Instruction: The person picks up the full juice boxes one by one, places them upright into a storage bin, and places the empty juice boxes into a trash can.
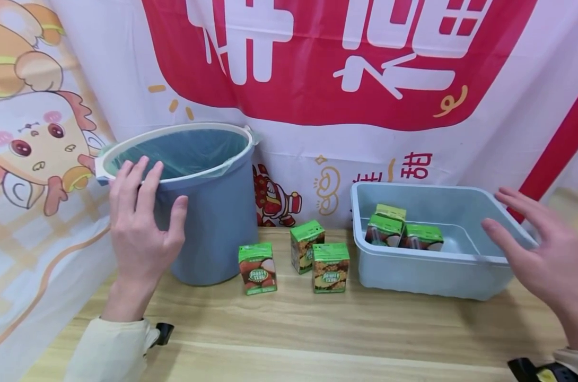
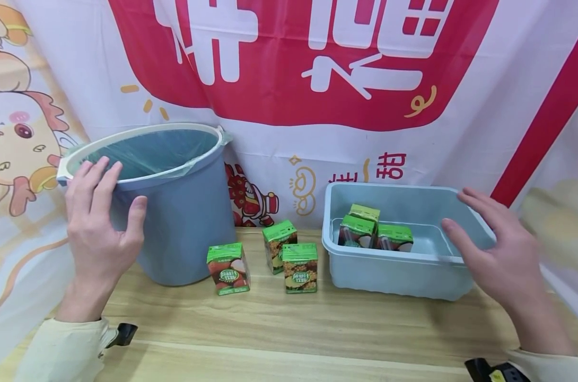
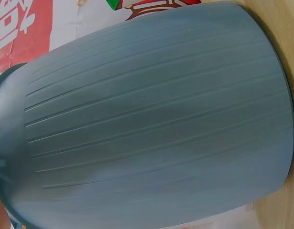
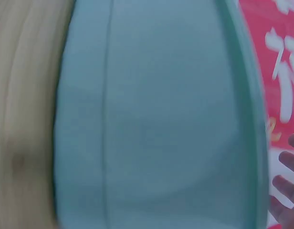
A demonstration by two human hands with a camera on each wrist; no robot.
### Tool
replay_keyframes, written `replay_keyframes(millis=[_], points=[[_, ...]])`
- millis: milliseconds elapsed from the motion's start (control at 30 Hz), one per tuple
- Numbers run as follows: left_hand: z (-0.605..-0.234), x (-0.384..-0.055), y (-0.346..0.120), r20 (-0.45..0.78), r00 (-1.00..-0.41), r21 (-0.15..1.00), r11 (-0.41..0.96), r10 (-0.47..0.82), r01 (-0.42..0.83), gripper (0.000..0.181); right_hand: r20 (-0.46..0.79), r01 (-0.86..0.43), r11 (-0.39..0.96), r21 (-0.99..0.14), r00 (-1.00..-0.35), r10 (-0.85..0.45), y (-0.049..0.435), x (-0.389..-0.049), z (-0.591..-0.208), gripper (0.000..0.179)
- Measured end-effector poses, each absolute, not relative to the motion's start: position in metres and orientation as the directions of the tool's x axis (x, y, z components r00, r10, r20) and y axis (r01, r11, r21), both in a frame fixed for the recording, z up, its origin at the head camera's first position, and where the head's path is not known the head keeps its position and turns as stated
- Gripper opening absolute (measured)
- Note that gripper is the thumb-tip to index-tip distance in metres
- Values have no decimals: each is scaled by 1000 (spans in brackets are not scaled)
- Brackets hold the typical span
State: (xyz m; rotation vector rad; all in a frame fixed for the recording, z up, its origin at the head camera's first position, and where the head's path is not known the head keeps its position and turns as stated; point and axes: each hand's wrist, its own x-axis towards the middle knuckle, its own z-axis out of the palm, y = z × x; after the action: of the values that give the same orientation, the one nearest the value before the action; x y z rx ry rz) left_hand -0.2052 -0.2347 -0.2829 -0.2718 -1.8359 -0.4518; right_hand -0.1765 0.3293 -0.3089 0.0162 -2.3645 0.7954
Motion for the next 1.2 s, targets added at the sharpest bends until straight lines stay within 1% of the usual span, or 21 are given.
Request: replay_keyframes(millis=[100, 233, 300, 400, 633, 833, 1033, 1100, 1200], points=[[-283, -205, -235, 950, -308, 169, 901, -42, 400, 69, 670, -325, 802, -501, -733, 121, 307, -174, -303, 64], [-283, -205, -234, 952, -304, 171, 899, -45, 404, 70, 741, -518, 712, -474, -671, 6, 280, -170, -297, 69], [-283, -205, -233, 954, -295, 172, 895, -48, 412, 70, 759, -587, 664, -463, -649, -45, 268, -168, -295, 74], [-282, -205, -232, 957, -286, 174, 891, -52, 420, 70, 767, -650, 610, -453, -633, -105, 251, -164, -294, 81], [-282, -205, -231, 958, -281, 175, 887, -54, 426, 70, 699, -646, 563, -516, -697, -159, 216, -152, -298, 81], [-282, -205, -230, 962, -269, 171, 886, -55, 432, 70, 695, -694, 496, -522, -683, -226, 195, -151, -308, 77], [-281, -206, -231, 963, -265, 168, 886, -54, 432, 71, 643, -685, 433, -585, -718, -267, 180, -154, -325, 72], [-282, -206, -230, 963, -266, 167, 887, -52, 430, 71, 634, -692, 402, -600, -718, -289, 176, -155, -330, 71], [-282, -206, -230, 963, -264, 165, 887, -51, 432, 71, 625, -699, 398, -593, -712, -319, 170, -155, -335, 72]])
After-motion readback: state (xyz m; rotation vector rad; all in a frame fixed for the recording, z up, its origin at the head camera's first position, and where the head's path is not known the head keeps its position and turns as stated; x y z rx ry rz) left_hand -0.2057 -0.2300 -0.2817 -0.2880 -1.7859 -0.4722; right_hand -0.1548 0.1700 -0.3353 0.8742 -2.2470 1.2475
